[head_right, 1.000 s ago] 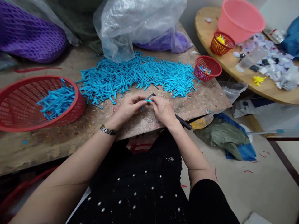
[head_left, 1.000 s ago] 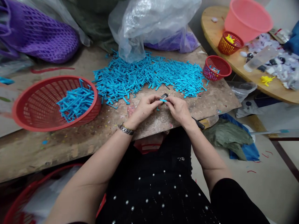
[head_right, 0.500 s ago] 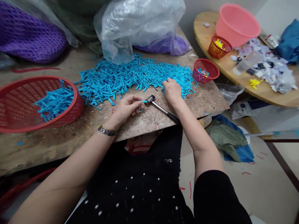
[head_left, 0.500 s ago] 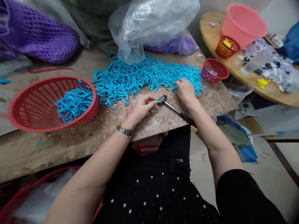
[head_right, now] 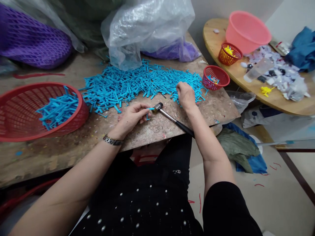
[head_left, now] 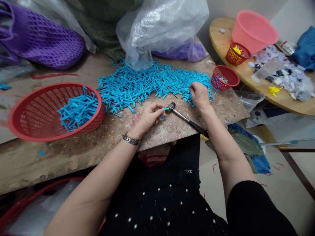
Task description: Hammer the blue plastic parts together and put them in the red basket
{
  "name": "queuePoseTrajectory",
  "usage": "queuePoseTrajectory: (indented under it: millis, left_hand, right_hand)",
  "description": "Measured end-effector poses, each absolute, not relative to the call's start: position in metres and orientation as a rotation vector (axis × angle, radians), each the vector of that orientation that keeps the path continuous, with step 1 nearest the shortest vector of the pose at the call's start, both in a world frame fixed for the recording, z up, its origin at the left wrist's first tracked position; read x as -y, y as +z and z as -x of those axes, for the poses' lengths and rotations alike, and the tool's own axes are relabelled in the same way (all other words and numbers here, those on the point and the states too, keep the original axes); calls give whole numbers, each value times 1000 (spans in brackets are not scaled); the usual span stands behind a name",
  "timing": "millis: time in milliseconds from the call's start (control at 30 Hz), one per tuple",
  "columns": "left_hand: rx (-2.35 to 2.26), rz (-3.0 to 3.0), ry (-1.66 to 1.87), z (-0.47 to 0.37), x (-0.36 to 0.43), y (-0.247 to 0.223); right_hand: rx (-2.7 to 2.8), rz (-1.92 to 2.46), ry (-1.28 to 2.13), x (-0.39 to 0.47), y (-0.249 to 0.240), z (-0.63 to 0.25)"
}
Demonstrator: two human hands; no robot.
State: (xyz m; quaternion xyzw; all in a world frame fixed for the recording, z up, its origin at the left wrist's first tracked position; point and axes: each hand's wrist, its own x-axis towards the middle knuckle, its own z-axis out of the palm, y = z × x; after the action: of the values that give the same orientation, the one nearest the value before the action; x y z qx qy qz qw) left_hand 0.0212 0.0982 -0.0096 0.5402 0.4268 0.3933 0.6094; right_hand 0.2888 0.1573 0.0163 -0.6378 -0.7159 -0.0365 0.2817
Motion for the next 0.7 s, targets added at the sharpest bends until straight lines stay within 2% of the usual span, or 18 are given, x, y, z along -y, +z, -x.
queuePoseTrajectory:
  millis: [167,300,467,700]
  left_hand:
    - [-966,-1191,920,-21,-97,-6]
    - [-951,-1157,910,-22,-96,-1]
    - [-974,-1141,922,-23,-94,1]
    - [-991,-1148,932,-24,-92,7]
  right_hand:
    - [1541,1535,322,-145,15,-290]
    - [1526,1595,535,-130,4,-280]
    - [1765,1706,437,-112,-1,-272]
    - [2216,1900,67,-99,14,-263]
